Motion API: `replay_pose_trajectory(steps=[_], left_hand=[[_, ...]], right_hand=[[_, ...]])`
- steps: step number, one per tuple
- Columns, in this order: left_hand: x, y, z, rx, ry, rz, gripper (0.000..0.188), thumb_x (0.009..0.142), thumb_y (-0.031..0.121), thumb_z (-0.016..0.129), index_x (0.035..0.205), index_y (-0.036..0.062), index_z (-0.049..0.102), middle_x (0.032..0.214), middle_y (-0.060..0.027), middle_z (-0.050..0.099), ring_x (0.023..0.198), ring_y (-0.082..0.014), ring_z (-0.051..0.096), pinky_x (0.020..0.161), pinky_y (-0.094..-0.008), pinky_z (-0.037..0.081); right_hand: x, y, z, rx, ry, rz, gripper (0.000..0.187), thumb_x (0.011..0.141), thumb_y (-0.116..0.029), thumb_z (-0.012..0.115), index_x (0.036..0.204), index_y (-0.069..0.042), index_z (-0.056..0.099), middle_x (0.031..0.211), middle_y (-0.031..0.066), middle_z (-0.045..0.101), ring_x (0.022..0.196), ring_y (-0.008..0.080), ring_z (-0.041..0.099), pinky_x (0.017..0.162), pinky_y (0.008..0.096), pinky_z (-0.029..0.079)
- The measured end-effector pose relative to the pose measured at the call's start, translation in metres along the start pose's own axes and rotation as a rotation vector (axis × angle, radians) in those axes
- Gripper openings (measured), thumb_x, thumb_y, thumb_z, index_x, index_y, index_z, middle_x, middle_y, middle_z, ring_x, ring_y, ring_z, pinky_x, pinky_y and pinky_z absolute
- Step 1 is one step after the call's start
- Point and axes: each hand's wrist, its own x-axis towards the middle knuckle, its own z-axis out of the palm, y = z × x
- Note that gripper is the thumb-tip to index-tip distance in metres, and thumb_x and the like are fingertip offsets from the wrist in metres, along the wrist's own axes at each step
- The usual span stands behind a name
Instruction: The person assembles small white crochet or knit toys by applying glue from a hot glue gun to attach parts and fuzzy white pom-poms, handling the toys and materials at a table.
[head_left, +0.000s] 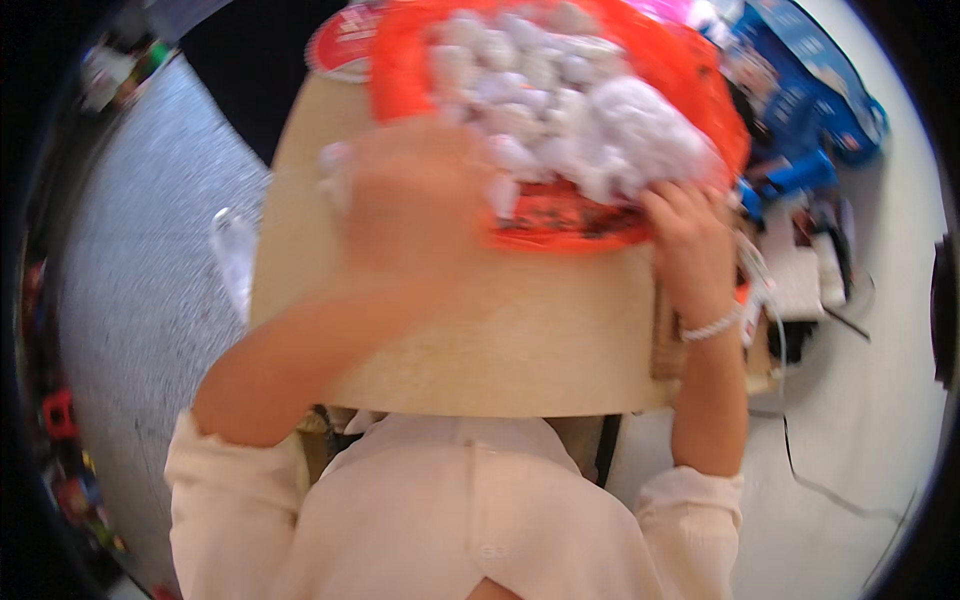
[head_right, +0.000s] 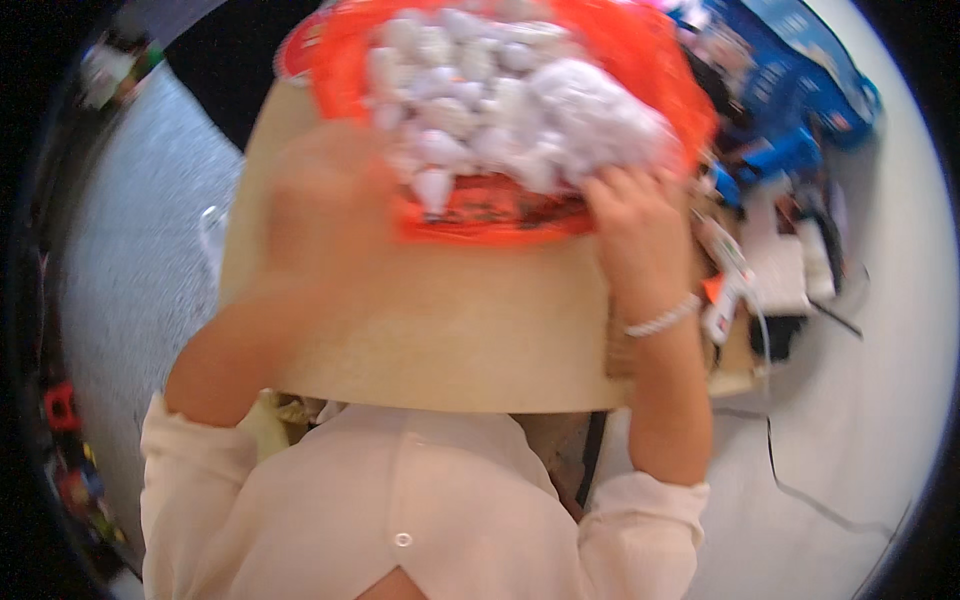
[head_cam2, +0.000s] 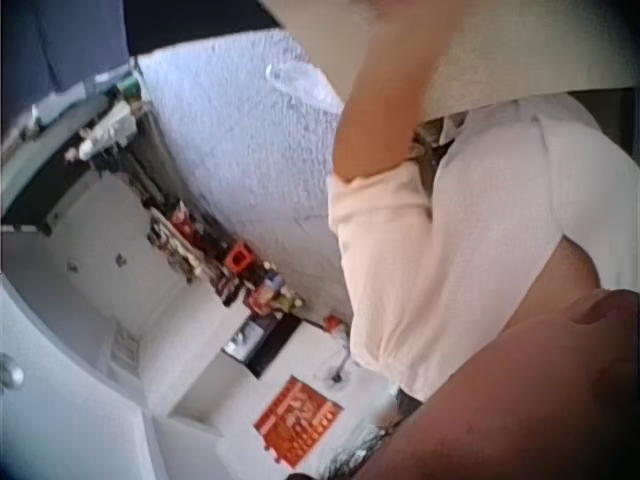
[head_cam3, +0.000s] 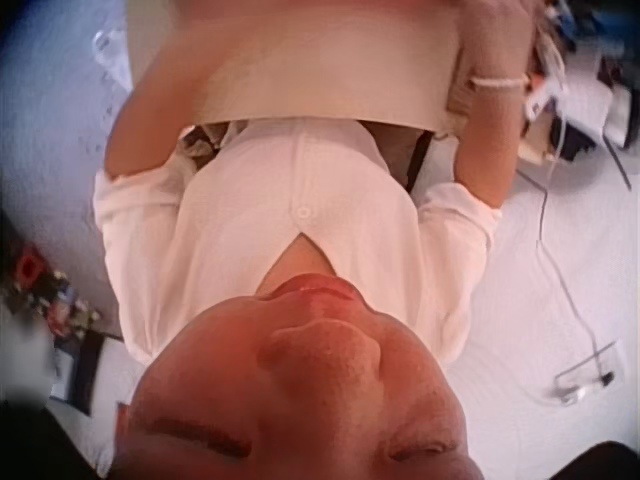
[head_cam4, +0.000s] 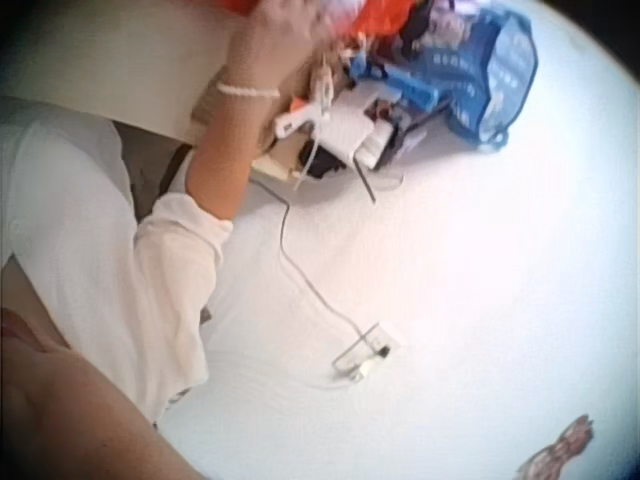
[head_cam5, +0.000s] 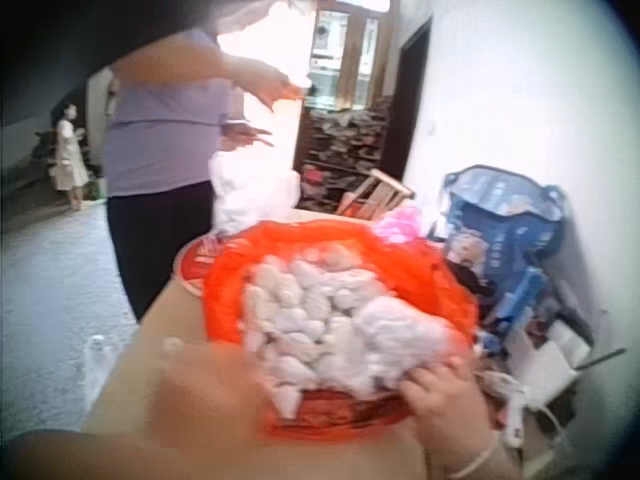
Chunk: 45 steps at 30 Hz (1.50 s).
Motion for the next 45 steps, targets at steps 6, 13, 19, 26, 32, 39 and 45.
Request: replay_pose_trajectory(steps=[6, 13, 19, 26, 32, 39, 45], left_hand=[[0.011, -0.011, 0.028, 0.154, -0.434, -0.516, 0.034, 0.09, 0.03, 0.06, 0.117, 0.0107, 0.054, 0.098, -0.0188, 0.067, 0.089, -0.0382, 0.065, 0.072, -0.0441, 0.05], [0.008, -0.027, 0.029, -0.048, -0.203, -0.451, 0.041, 0.085, 0.013, 0.061, 0.123, 0.0124, 0.046, 0.104, -0.0204, 0.063, 0.091, -0.0386, 0.063, 0.076, -0.0429, 0.049], [0.005, 0.037, -0.015, -0.808, -0.056, -0.538, 0.053, 0.082, -0.001, 0.061, 0.132, 0.0067, 0.046, 0.111, -0.0081, 0.059, 0.096, -0.0177, 0.06, 0.081, -0.0299, 0.049], [-0.013, 0.095, -0.001, -1.483, -0.39, -0.574, 0.049, 0.08, -0.007, 0.059, 0.127, 0.002, 0.05, 0.113, -0.0049, 0.057, 0.102, -0.012, 0.056, 0.087, -0.0259, 0.046], [-0.035, 0.09, 0.046, -1.168, -0.511, -0.223, 0.045, 0.077, -0.008, 0.061, 0.12, 0.0017, 0.054, 0.105, -0.0042, 0.058, 0.094, -0.0105, 0.055, 0.081, -0.0253, 0.045], [-0.033, 0.095, 0.06, -1.079, -0.453, -0.108, 0.046, 0.073, -0.012, 0.062, 0.116, 0.0017, 0.057, 0.1, -0.0058, 0.06, 0.091, -0.0135, 0.058, 0.079, -0.0272, 0.046], [-0.029, 0.088, 0.072, -1.07, -0.419, -0.095, 0.045, 0.073, -0.011, 0.063, 0.116, 0.0012, 0.057, 0.099, -0.0068, 0.061, 0.089, -0.0146, 0.059, 0.078, -0.0272, 0.046]], right_hand=[[-0.054, 0.038, 0.024, 0.384, 0.22, 0.029, 0.024, 0.079, -0.004, 0.053, 0.1, -0.001, 0.063, 0.107, 0.0107, 0.064, 0.098, 0.0258, 0.06, 0.089, 0.0399, 0.045], [-0.025, 0.061, 0.026, 0.266, 0.348, 0.346, 0.012, 0.081, -0.002, 0.054, 0.091, -0.002, 0.059, 0.094, 0.0117, 0.062, 0.09, 0.0283, 0.061, 0.075, 0.0403, 0.051], [-0.034, 0.06, 0.032, 0.171, 0.582, 0.315, 0.005, 0.08, -0.006, 0.064, 0.085, -0.008, 0.063, 0.084, 0.0091, 0.063, 0.08, 0.0263, 0.061, 0.068, 0.0361, 0.05], [-0.064, 0.0, -0.019, 0.643, 0.523, -0.028, 0.014, 0.075, 0.001, 0.064, 0.087, -0.005, 0.062, 0.082, 0.0095, 0.062, 0.076, 0.0275, 0.06, 0.067, 0.038, 0.05], [-0.107, 0.046, 0.01, 0.674, 0.396, 0.422, 0.012, 0.08, -0.003, 0.064, 0.092, -0.004, 0.067, 0.088, 0.0114, 0.064, 0.078, 0.029, 0.062, 0.068, 0.0378, 0.05], [-0.127, 0.163, 0.05, 0.061, 0.299, 0.654, 0.012, 0.082, -0.013, 0.067, 0.09, -0.004, 0.068, 0.089, 0.0101, 0.058, 0.085, 0.0282, 0.058, 0.074, 0.0372, 0.047], [-0.128, 0.175, 0.062, 0.363, 0.457, 0.78, 0.014, 0.088, -0.014, 0.063, 0.085, 0.0, 0.062, 0.087, 0.0095, 0.058, 0.083, 0.0243, 0.057, 0.076, 0.0335, 0.046]])
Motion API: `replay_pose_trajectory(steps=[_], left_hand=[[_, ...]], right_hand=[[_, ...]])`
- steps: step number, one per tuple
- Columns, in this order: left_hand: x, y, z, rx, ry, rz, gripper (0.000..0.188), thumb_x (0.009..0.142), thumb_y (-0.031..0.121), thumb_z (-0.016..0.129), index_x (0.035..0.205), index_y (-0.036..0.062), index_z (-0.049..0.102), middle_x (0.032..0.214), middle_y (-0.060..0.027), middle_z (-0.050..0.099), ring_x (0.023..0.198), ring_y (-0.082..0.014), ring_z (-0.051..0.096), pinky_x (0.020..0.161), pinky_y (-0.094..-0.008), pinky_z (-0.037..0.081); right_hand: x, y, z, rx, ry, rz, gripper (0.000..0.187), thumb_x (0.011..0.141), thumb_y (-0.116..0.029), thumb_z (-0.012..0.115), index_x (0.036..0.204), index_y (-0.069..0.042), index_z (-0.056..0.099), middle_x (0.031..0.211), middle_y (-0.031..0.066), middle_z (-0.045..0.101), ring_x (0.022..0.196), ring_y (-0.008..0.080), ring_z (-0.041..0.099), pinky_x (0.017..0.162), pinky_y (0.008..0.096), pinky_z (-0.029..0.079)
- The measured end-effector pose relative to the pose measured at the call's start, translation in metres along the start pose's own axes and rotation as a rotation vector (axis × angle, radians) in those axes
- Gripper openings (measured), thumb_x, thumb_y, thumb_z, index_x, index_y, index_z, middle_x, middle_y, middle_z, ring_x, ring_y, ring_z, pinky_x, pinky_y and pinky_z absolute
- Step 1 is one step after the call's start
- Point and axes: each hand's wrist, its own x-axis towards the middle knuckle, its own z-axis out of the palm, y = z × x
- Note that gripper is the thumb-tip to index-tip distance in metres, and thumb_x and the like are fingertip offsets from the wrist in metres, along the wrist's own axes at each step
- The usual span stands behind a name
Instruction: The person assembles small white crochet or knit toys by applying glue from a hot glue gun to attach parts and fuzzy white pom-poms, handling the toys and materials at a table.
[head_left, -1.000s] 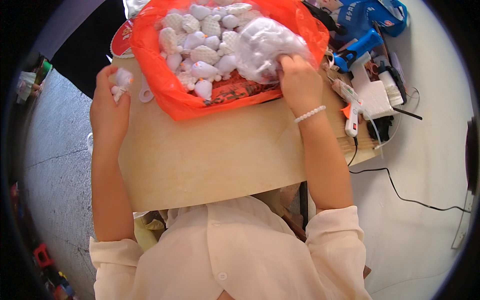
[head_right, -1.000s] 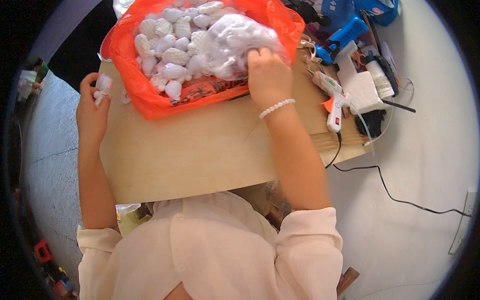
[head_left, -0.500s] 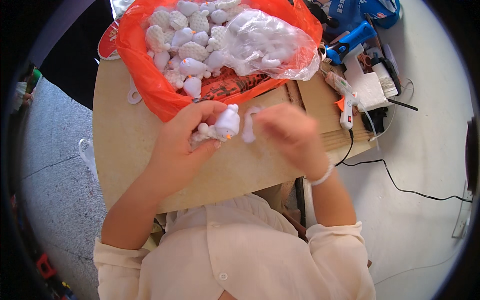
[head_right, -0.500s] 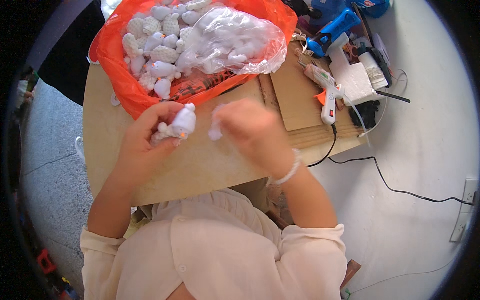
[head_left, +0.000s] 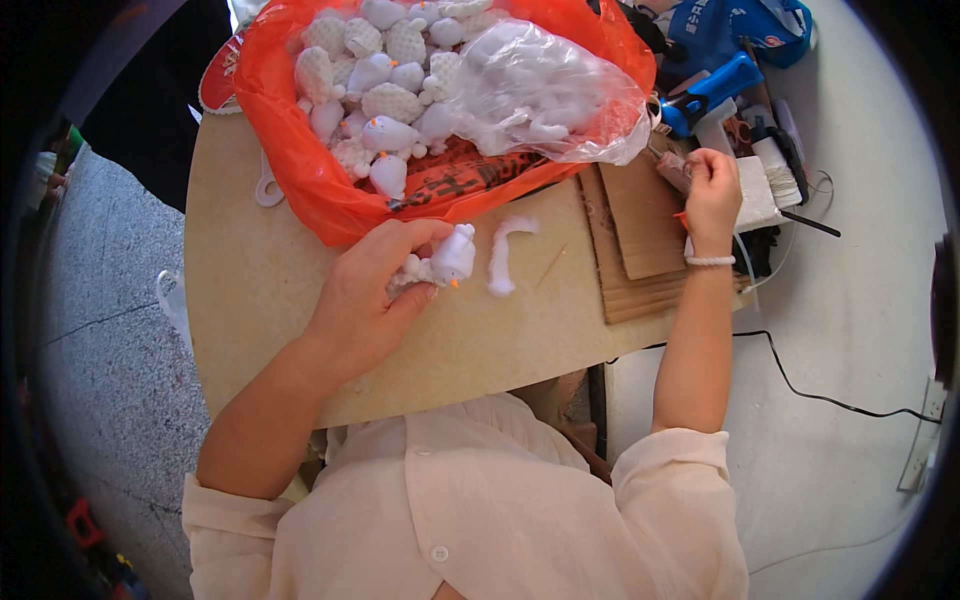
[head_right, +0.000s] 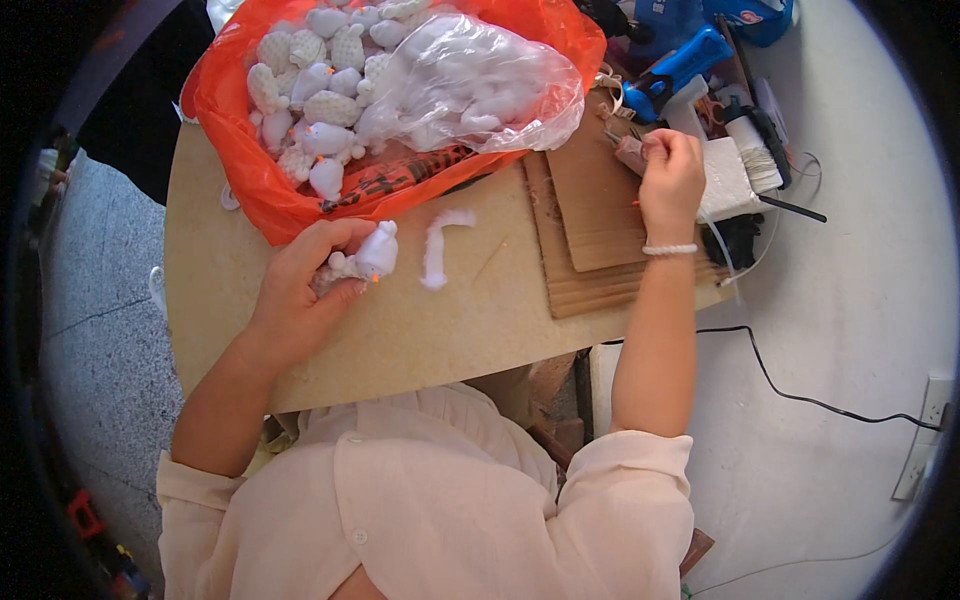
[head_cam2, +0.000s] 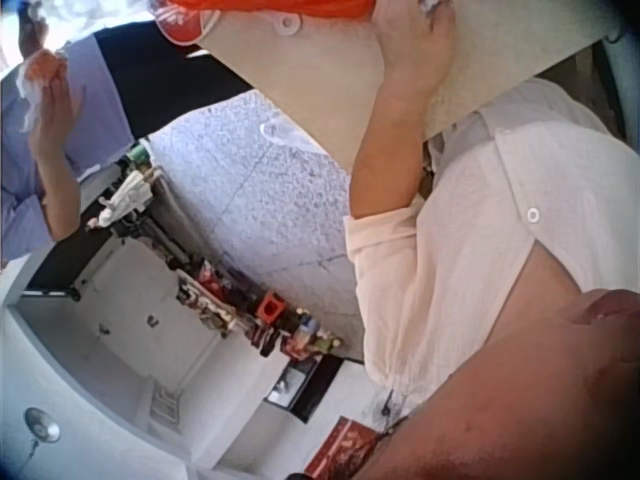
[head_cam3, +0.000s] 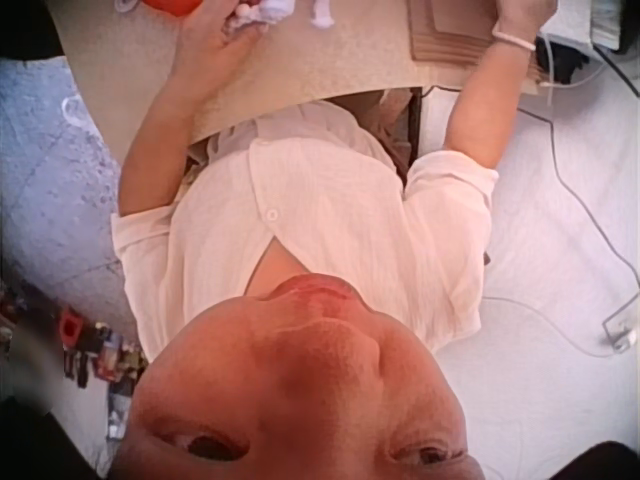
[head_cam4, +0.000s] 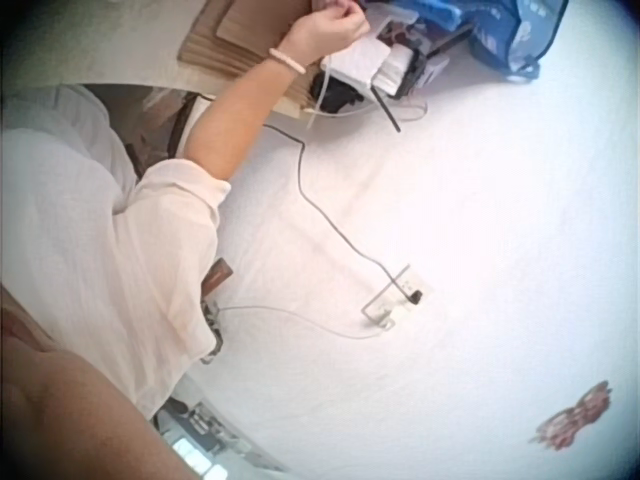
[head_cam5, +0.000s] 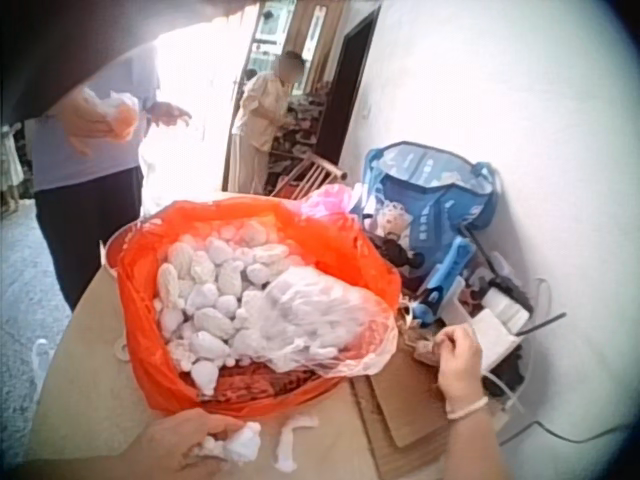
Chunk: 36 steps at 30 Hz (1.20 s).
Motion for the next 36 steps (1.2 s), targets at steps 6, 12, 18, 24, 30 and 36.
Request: replay_pose_trajectory(steps=[6, 12, 18, 24, 30, 36], left_hand=[[-0.007, -0.011, -0.009, -0.053, 0.009, -0.055, 0.048, 0.073, -0.011, 0.064, 0.119, 0.0003, 0.055, 0.102, -0.006, 0.06, 0.093, -0.0134, 0.058, 0.079, -0.0261, 0.046], [-0.021, -0.021, -0.022, -0.416, 0.007, -0.26, 0.054, 0.078, -0.01, 0.062, 0.128, 0.0028, 0.046, 0.107, -0.0042, 0.056, 0.098, -0.0114, 0.056, 0.083, -0.0255, 0.046], [-0.052, -0.016, -0.03, -0.523, -0.049, -0.194, 0.056, 0.08, -0.01, 0.062, 0.131, 0.0051, 0.043, 0.107, -0.0053, 0.057, 0.098, -0.0118, 0.056, 0.082, -0.0264, 0.046], [-0.061, -0.024, -0.043, -0.443, -0.086, -0.14, 0.052, 0.081, -0.007, 0.065, 0.128, 0.0046, 0.045, 0.108, -0.0052, 0.057, 0.098, -0.0115, 0.057, 0.082, -0.0268, 0.047], [-0.053, -0.027, -0.038, -0.315, 0.011, -0.038, 0.043, 0.079, -0.005, 0.068, 0.117, 0.004, 0.051, 0.105, -0.0046, 0.059, 0.093, -0.0121, 0.057, 0.08, -0.0264, 0.047], [-0.045, -0.022, -0.035, 0.01, 0.108, 0.007, 0.03, 0.079, -0.005, 0.069, 0.106, 0.0023, 0.057, 0.094, -0.0022, 0.059, 0.082, -0.0104, 0.057, 0.07, -0.0242, 0.047]], right_hand=[[-0.033, -0.045, -0.043, 0.669, -0.258, 0.331, 0.015, 0.095, -0.016, 0.056, 0.087, -0.003, 0.056, 0.078, 0.0003, 0.051, 0.072, 0.0102, 0.046, 0.068, 0.0226, 0.039], [-0.104, -0.126, -0.101, -0.032, -1.167, 0.068, 0.012, 0.08, -0.009, 0.07, 0.084, 0.002, 0.071, 0.062, 0.0079, 0.065, 0.056, 0.0138, 0.064, 0.054, 0.0268, 0.05], [-0.162, -0.2, -0.022, 0.841, -0.487, 0.391, 0.038, 0.08, 0.0, 0.065, 0.117, 0.002, 0.06, 0.098, 0.0095, 0.064, 0.077, 0.0127, 0.062, 0.065, 0.0238, 0.051], [-0.181, -0.244, 0.038, 0.918, -0.534, 0.051, 0.058, 0.078, -0.006, 0.072, 0.131, -0.001, 0.049, 0.112, 0.0094, 0.061, 0.093, 0.0162, 0.059, 0.08, 0.0289, 0.048], [-0.186, -0.247, 0.044, 1.074, -0.417, 0.339, 0.046, 0.081, -0.001, 0.068, 0.125, 0.001, 0.053, 0.11, 0.0074, 0.062, 0.094, 0.0128, 0.058, 0.081, 0.0289, 0.048], [-0.138, -0.177, 0.026, 0.148, -0.059, -0.109, 0.023, 0.088, -0.016, 0.063, 0.105, 0.0, 0.064, 0.099, 0.0128, 0.065, 0.09, 0.0238, 0.062, 0.08, 0.0326, 0.048]])
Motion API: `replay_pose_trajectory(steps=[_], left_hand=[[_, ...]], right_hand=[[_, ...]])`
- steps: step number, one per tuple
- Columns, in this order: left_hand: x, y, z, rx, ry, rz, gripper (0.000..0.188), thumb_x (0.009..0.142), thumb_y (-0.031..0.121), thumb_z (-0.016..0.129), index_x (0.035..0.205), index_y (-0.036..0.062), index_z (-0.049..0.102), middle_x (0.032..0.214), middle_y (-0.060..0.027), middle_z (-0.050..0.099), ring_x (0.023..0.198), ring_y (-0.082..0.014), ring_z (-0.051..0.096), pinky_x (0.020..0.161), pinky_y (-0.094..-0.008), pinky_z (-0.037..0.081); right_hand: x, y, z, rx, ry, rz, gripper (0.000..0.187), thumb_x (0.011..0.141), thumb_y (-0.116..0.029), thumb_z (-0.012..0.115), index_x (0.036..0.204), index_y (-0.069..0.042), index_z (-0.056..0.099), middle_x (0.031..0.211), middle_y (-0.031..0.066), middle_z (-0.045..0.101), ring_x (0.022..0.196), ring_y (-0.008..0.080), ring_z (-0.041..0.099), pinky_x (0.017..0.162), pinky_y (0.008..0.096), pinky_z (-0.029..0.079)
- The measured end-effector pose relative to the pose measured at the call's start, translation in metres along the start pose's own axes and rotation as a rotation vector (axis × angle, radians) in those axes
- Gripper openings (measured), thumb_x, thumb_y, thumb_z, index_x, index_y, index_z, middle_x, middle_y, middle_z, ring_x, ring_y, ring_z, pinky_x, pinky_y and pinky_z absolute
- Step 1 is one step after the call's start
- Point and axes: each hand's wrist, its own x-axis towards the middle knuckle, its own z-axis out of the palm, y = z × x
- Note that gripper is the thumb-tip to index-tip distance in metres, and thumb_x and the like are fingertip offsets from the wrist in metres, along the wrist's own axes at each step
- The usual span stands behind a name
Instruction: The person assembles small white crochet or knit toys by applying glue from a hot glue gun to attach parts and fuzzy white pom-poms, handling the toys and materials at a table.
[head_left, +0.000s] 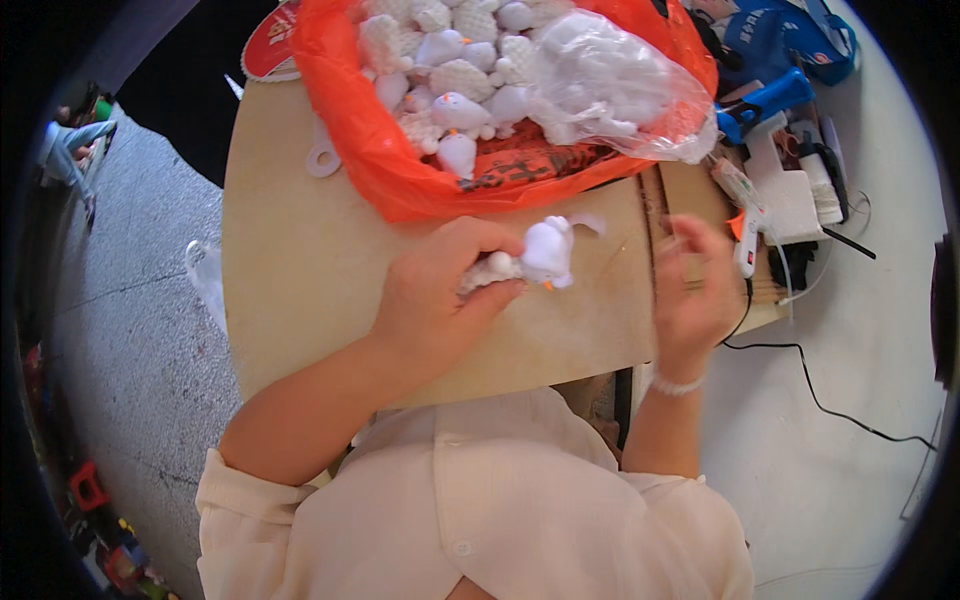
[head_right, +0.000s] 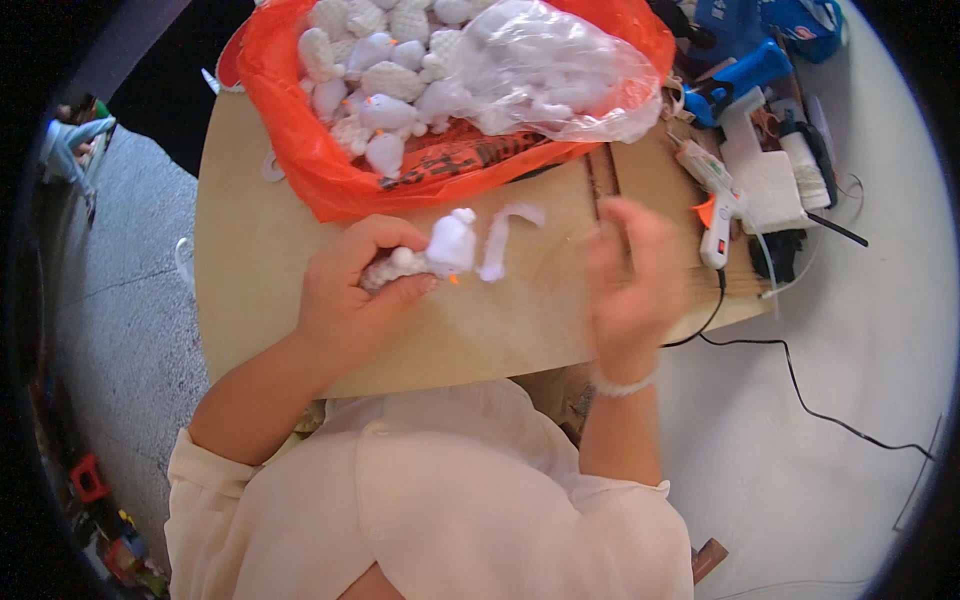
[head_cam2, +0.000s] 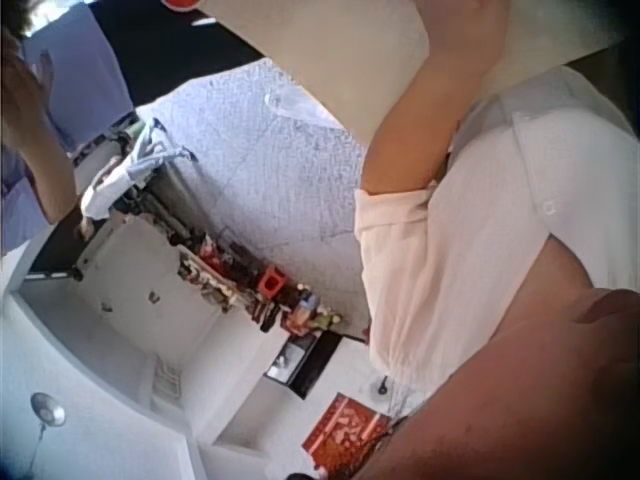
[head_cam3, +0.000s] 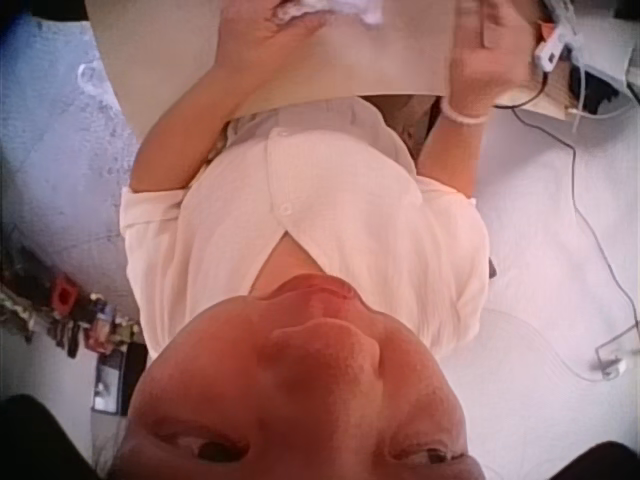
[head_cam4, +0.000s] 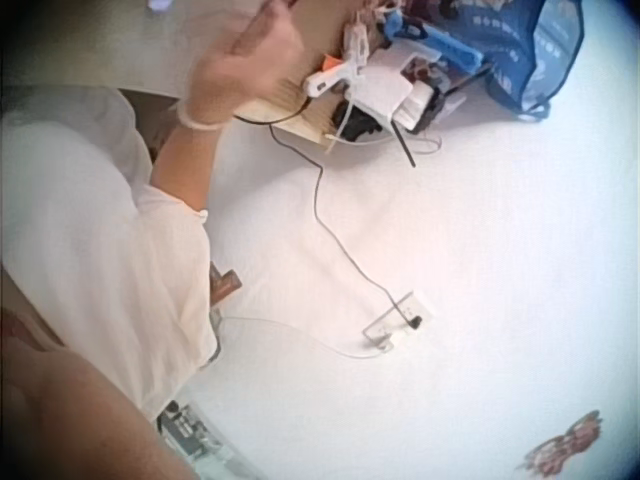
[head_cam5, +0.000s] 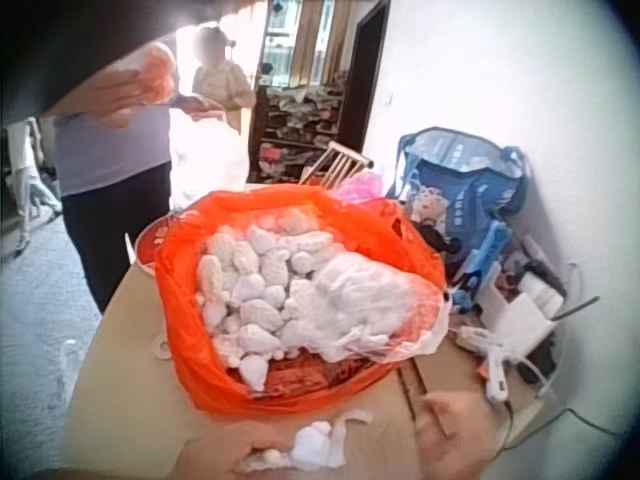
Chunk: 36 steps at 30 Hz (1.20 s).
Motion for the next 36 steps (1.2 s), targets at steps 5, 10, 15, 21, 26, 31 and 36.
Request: replay_pose_trajectory(steps=[5, 10, 15, 21, 26, 31, 36], left_hand=[[0.003, 0.006, 0.011, -0.216, 0.031, -0.158, 0.03, 0.076, 0.0, 0.073, 0.102, 0.0046, 0.059, 0.09, -0.0066, 0.062, 0.079, -0.0171, 0.06, 0.069, -0.0298, 0.048], [0.002, 0.005, 0.011, -0.273, 0.015, -0.137, 0.029, 0.076, 0.001, 0.073, 0.101, 0.0042, 0.059, 0.089, -0.0067, 0.061, 0.079, -0.0169, 0.059, 0.069, -0.0293, 0.047], [0.005, 0.004, 0.007, -0.247, -0.078, -0.189, 0.027, 0.081, -0.006, 0.067, 0.101, 0.0036, 0.052, 0.097, -0.0014, 0.058, 0.084, -0.0069, 0.054, 0.072, -0.0224, 0.045], [0.008, 0.01, 0.018, -0.227, 0.028, -0.199, 0.027, 0.079, 0.002, 0.071, 0.101, 0.0048, 0.055, 0.085, -0.0052, 0.061, 0.076, -0.013, 0.059, 0.067, -0.027, 0.047], [0.004, 0.006, 0.017, -0.307, 0.032, -0.19, 0.027, 0.079, 0.001, 0.071, 0.1, 0.0052, 0.055, 0.086, -0.0054, 0.062, 0.076, -0.0129, 0.059, 0.068, -0.0266, 0.047], [-0.006, -0.003, -0.011, -0.255, 0.1, -0.111, 0.026, 0.076, 0.0, 0.072, 0.096, 0.0055, 0.056, 0.087, -0.0063, 0.062, 0.075, -0.0158, 0.06, 0.065, -0.0284, 0.047], [-0.015, -0.007, -0.041, -0.012, 0.25, 0.047, 0.025, 0.074, -0.004, 0.071, 0.093, 0.0043, 0.057, 0.087, -0.0069, 0.059, 0.076, -0.018, 0.059, 0.066, -0.0293, 0.047]], right_hand=[[0.039, 0.105, -0.062, -0.622, 0.015, 0.431, 0.039, 0.088, -0.039, 0.063, 0.097, -0.001, 0.066, 0.092, 0.0121, 0.068, 0.081, 0.0271, 0.063, 0.074, 0.0357, 0.049], [0.033, 0.143, -0.075, -0.348, -0.148, 0.688, 0.053, 0.083, -0.047, 0.068, 0.101, 0.002, 0.066, 0.082, 0.01, 0.066, 0.075, 0.0203, 0.061, 0.073, 0.0316, 0.047], [0.025, 0.153, -0.089, 0.27, 0.047, 0.718, 0.044, 0.083, -0.029, 0.071, 0.107, 0.006, 0.059, 0.089, 0.0089, 0.063, 0.069, 0.0176, 0.058, 0.065, 0.0267, 0.047], [0.028, 0.052, -0.097, 0.891, -0.16, 0.668, 0.048, 0.078, -0.015, 0.065, 0.118, 0.004, 0.046, 0.09, 0.0103, 0.061, 0.068, 0.0178, 0.06, 0.056, 0.0304, 0.051], [0.015, -0.016, -0.049, 1.136, -0.109, 0.684, 0.06, 0.073, -0.019, 0.067, 0.125, 0.001, 0.047, 0.109, 0.0174, 0.056, 0.09, 0.0261, 0.06, 0.067, 0.0337, 0.056], [-0.019, -0.028, -0.017, 1.82, -0.454, 0.378, 0.054, 0.074, -0.019, 0.069, 0.121, -0.001, 0.049, 0.114, 0.0235, 0.056, 0.089, 0.0333, 0.06, 0.064, 0.0371, 0.055], [-0.041, -0.081, -0.014, 1.279, -0.335, 0.332, 0.028, 0.081, -0.021, 0.066, 0.097, -0.002, 0.054, 0.093, 0.0207, 0.061, 0.086, 0.0304, 0.059, 0.059, 0.0368, 0.053]])
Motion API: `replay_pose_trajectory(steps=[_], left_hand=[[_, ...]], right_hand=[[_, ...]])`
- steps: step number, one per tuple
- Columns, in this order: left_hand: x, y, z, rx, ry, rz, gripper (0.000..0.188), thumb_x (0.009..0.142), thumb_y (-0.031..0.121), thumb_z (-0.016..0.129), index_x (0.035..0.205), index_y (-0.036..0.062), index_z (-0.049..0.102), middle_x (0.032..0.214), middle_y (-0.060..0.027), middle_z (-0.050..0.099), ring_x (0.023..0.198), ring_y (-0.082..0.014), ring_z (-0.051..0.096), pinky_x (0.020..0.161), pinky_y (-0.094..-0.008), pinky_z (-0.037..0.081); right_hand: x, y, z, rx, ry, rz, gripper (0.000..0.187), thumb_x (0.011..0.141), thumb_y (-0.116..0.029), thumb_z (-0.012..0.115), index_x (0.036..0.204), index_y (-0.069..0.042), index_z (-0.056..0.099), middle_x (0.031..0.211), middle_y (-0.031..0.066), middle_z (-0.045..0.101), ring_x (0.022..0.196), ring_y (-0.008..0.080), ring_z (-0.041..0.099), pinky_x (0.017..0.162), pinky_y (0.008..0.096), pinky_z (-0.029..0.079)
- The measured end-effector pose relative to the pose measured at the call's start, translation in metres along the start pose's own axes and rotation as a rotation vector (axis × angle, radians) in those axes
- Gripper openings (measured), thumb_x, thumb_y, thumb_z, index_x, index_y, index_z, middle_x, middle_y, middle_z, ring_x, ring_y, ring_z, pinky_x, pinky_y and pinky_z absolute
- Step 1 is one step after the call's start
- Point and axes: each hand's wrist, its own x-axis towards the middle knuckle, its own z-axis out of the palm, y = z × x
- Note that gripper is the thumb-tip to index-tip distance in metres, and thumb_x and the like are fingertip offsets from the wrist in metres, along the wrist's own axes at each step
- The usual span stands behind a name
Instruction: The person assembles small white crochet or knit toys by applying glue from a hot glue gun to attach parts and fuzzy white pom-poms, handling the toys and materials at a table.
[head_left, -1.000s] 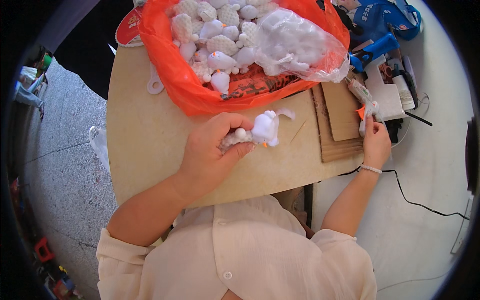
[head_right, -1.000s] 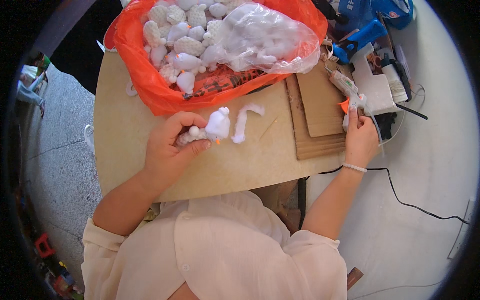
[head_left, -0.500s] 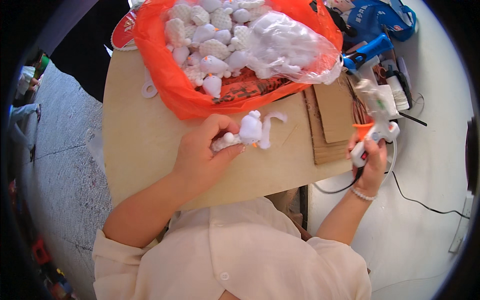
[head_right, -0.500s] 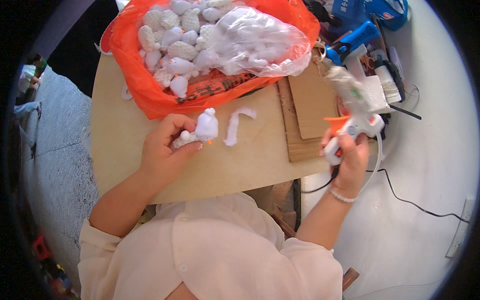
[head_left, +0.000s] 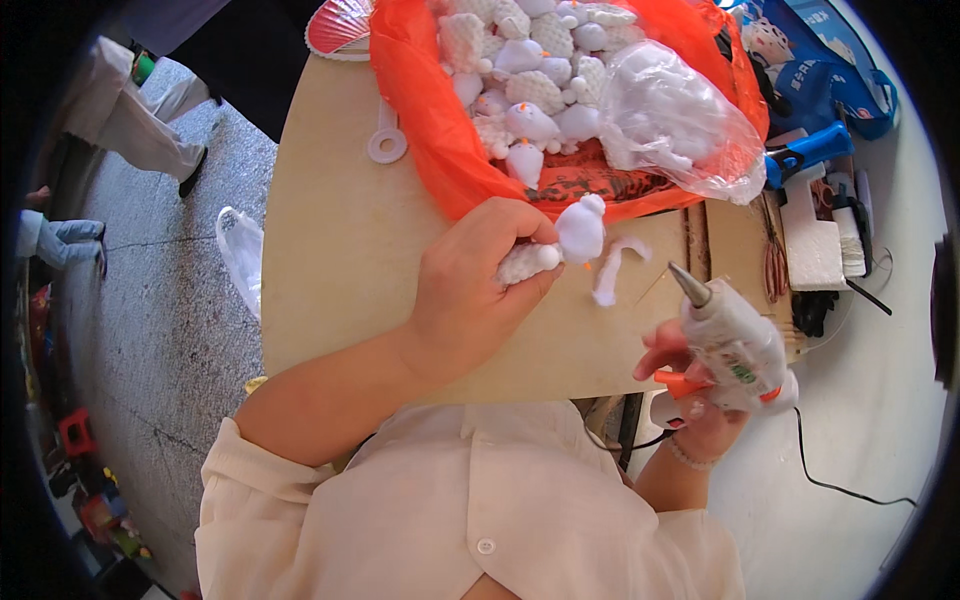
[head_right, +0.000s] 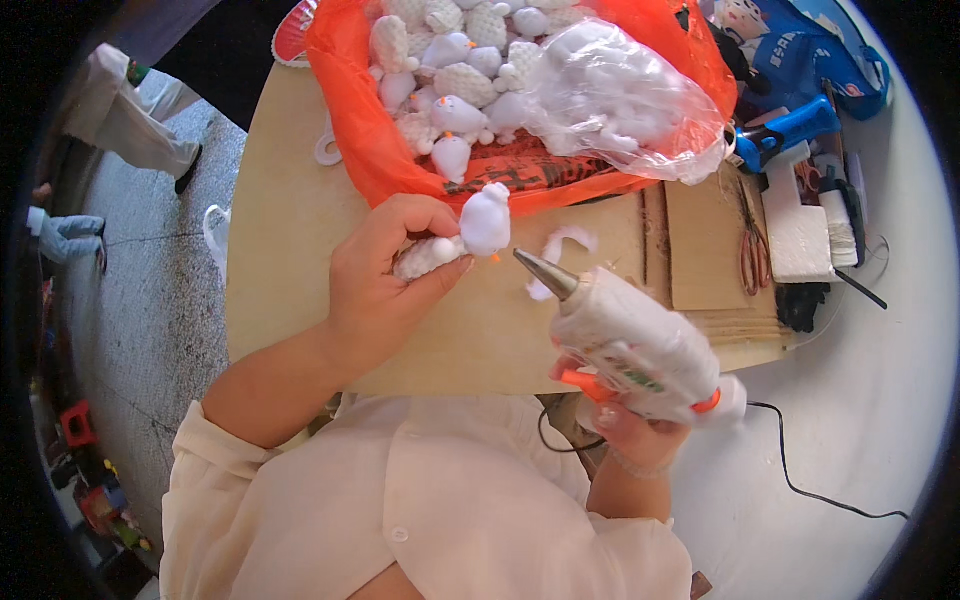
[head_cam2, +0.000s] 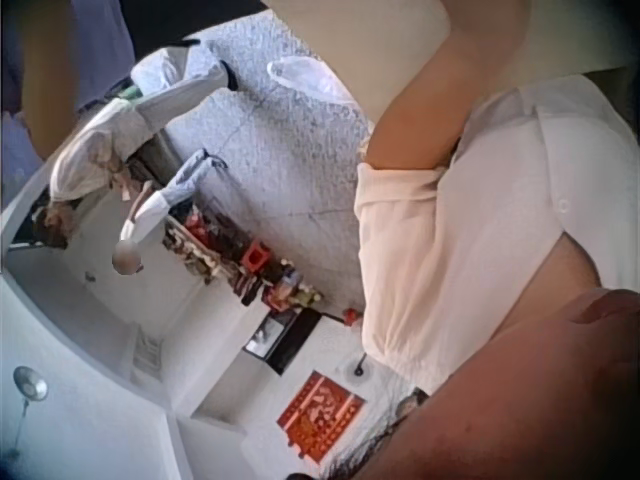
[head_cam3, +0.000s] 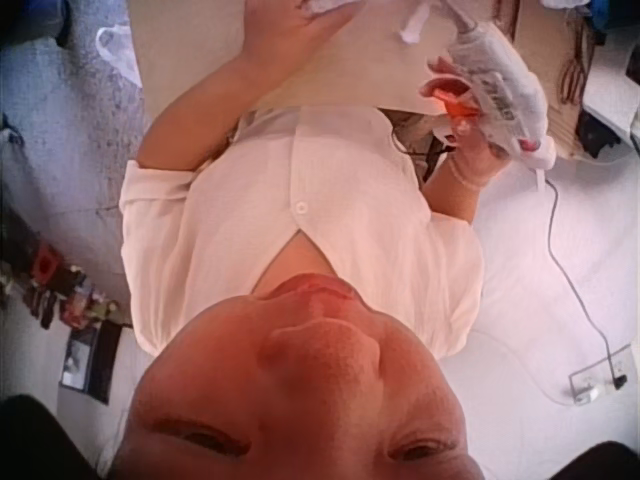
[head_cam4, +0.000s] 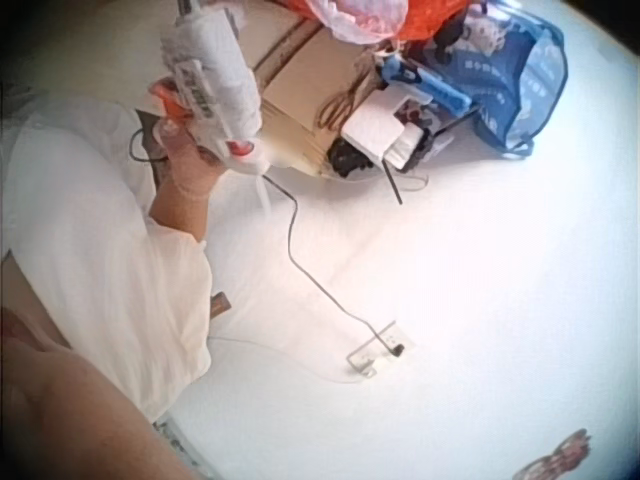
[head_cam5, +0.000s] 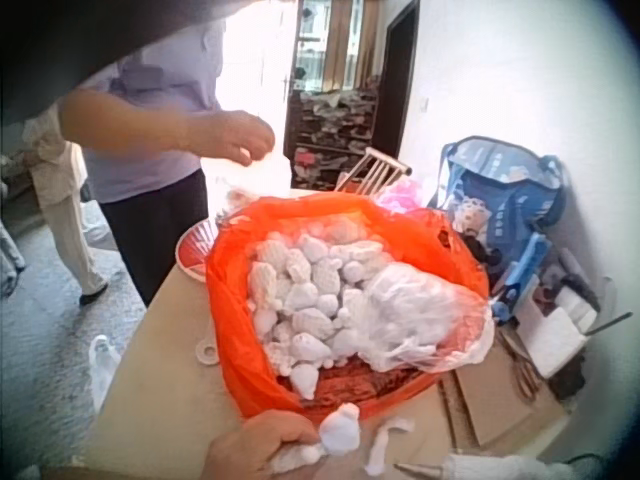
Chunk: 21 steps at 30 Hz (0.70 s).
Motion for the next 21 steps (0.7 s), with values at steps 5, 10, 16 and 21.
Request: replay_pose_trajectory(steps=[5, 10, 16, 21], left_hand=[[0.001, -0.005, -0.015, 0.086, 0.04, 0.079, 0.025, 0.073, -0.006, 0.071, 0.093, 0.0026, 0.059, 0.091, -0.0061, 0.06, 0.079, -0.0144, 0.058, 0.069, -0.0264, 0.047], [0.006, -0.004, -0.018, 0.111, 0.075, 0.136, 0.025, 0.071, -0.005, 0.073, 0.092, 0.0028, 0.06, 0.089, -0.0068, 0.06, 0.078, -0.0182, 0.058, 0.069, -0.0287, 0.047], [0.018, 0.019, -0.021, 0.083, 0.041, -0.003, 0.024, 0.076, -0.002, 0.072, 0.095, 0.003, 0.059, 0.083, -0.005, 0.06, 0.072, -0.0138, 0.056, 0.065, -0.027, 0.046], [0.022, 0.027, -0.016, -0.092, 0.018, -0.211, 0.024, 0.078, 0.004, 0.072, 0.097, 0.0022, 0.058, 0.081, -0.0105, 0.063, 0.07, -0.0189, 0.062, 0.063, -0.0302, 0.049]], right_hand=[[-0.003, 0.016, 0.018, -0.182, -0.065, 0.008, 0.05, 0.078, -0.002, 0.061, 0.126, 0.008, 0.051, 0.103, 0.0174, 0.064, 0.093, 0.026, 0.062, 0.083, 0.0379, 0.05], [-0.002, 0.021, 0.021, -0.299, 0.005, 0.088, 0.043, 0.079, -0.006, 0.063, 0.119, 0.007, 0.057, 0.1, 0.0155, 0.065, 0.086, 0.0209, 0.061, 0.081, 0.0323, 0.049], [0.013, 0.008, 0.014, -0.441, -0.055, 0.036, 0.039, 0.079, -0.01, 0.064, 0.114, 0.005, 0.06, 0.101, 0.0151, 0.064, 0.085, 0.0217, 0.062, 0.079, 0.0301, 0.048], [0.01, 0.027, -0.004, -0.313, 0.004, -0.006, 0.039, 0.085, -0.028, 0.064, 0.113, 0.0, 0.058, 0.103, 0.0178, 0.064, 0.093, 0.0269, 0.062, 0.078, 0.0369, 0.051]])
